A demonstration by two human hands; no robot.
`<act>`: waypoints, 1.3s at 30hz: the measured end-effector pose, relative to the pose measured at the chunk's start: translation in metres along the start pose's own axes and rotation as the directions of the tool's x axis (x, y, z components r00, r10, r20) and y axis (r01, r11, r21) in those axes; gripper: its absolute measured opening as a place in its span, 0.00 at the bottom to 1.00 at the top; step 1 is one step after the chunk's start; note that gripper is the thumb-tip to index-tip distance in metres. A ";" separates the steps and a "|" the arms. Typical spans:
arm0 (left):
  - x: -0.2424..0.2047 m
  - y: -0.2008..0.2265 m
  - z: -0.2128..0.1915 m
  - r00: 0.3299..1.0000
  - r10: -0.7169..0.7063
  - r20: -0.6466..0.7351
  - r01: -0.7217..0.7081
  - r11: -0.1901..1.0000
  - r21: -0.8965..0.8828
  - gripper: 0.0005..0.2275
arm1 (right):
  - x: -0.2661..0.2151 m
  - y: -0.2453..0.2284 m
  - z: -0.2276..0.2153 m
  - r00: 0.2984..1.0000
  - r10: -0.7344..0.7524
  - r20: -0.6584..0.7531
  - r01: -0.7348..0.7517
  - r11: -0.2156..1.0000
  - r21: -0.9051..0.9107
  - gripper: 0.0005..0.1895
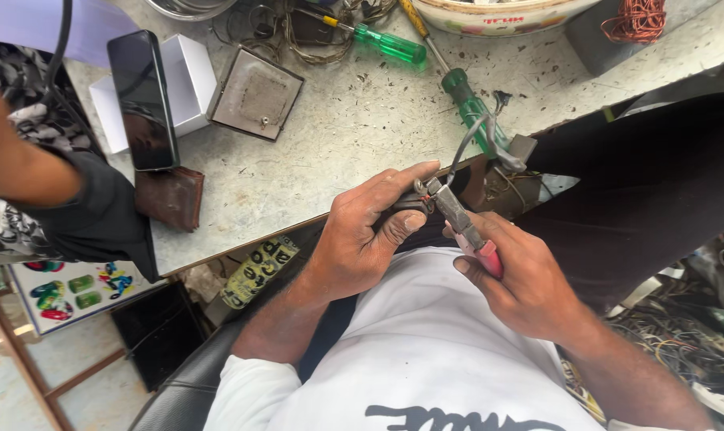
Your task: The person sits cross-legged and handles a small electrical component, using pliers to strip and cut wires attached to it. They manipulate the component and wires with both hands throughout the task.
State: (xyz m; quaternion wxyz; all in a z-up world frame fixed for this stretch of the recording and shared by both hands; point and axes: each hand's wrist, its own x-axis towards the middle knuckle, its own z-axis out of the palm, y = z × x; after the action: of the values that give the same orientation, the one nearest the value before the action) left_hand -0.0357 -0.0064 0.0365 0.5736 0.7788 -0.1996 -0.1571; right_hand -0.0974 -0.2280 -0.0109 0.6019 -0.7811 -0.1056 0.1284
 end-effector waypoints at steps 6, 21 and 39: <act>-0.006 -0.009 0.005 0.996 -0.056 -0.069 0.049 0.994 -0.099 0.21 | 0.004 -0.003 0.010 0.992 -0.033 -0.119 -0.001 0.961 -0.277 0.30; -0.015 -0.030 -0.010 1.000 -0.013 -0.011 0.010 0.969 -0.247 0.21 | 0.006 0.004 0.018 0.996 0.079 0.035 -0.069 0.975 -0.213 0.30; -0.014 -0.019 -0.007 0.965 0.257 -0.057 -0.227 0.921 0.317 0.19 | 0.003 -0.006 -0.007 0.995 -0.043 -0.089 -0.041 0.643 -0.765 0.19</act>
State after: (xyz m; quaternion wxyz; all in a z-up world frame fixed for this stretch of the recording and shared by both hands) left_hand -0.0422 0.0111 0.0201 0.4691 0.8347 -0.2880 -0.0136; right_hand -0.0928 -0.2319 -0.0037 0.2199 -0.9675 -0.1204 0.0324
